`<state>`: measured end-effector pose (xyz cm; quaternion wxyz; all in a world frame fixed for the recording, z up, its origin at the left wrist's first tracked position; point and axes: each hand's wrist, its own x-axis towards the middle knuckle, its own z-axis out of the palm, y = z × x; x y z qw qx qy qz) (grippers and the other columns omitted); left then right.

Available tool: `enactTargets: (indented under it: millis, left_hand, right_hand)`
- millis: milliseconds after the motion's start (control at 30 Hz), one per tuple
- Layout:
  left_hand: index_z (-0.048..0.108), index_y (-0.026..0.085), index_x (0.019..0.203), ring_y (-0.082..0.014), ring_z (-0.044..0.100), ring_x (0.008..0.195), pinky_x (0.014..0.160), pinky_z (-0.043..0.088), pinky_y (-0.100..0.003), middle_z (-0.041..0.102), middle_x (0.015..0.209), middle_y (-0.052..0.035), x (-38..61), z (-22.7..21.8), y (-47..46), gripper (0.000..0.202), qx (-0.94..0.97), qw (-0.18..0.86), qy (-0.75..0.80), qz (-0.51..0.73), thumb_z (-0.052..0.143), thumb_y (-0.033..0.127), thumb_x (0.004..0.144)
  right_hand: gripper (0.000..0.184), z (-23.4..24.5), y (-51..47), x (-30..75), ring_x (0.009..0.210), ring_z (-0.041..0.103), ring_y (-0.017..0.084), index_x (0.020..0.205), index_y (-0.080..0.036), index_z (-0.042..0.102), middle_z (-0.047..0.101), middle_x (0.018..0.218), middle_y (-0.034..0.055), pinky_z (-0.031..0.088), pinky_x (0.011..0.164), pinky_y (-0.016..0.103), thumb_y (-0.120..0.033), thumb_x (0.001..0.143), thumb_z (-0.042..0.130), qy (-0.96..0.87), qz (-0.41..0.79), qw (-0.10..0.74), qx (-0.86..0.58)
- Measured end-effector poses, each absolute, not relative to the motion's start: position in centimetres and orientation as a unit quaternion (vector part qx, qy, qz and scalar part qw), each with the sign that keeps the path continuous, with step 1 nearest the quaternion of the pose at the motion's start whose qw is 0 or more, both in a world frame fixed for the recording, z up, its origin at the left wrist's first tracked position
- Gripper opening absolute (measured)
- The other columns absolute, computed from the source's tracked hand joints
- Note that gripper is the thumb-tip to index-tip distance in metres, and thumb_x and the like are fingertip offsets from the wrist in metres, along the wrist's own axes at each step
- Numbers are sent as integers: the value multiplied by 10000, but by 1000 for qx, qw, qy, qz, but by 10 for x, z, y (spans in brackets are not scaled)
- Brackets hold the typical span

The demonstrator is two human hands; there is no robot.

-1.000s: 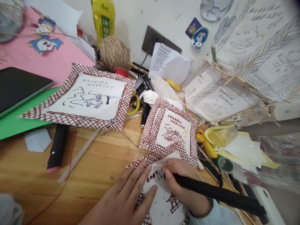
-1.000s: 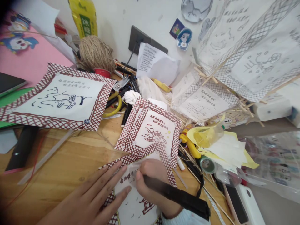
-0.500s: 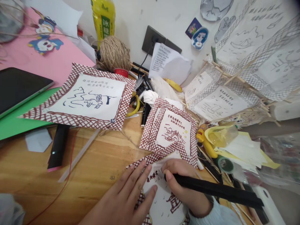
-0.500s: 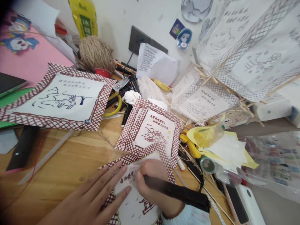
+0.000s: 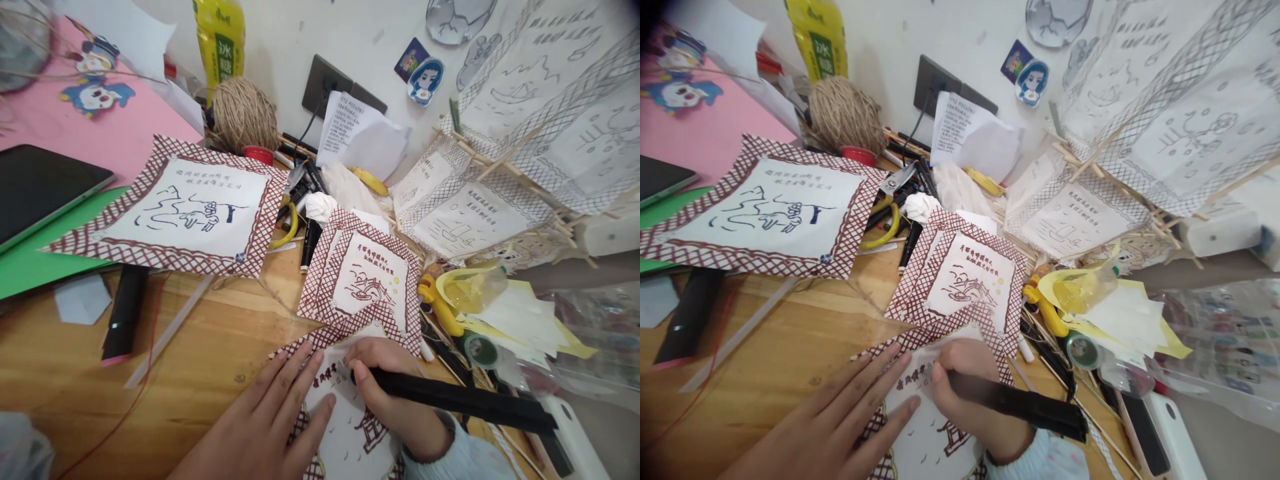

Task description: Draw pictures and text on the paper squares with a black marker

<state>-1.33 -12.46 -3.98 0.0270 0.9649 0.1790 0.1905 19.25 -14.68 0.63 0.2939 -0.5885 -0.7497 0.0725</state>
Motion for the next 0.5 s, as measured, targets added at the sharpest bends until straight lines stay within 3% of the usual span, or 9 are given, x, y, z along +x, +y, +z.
enactTargets:
  millis: [500]
  left_hand:
    - [561, 200, 1287, -359, 432, 1317, 1116, 156, -486, 494, 1419, -182, -14, -37, -124, 616, 964, 38, 177, 193, 586, 585, 807]
  right_hand:
    - [266, 5, -147, 193, 547, 655, 171, 613, -208, 531, 677, 589, 35, 518, 536, 276, -192, 868, 457, -742, 85, 302, -593]
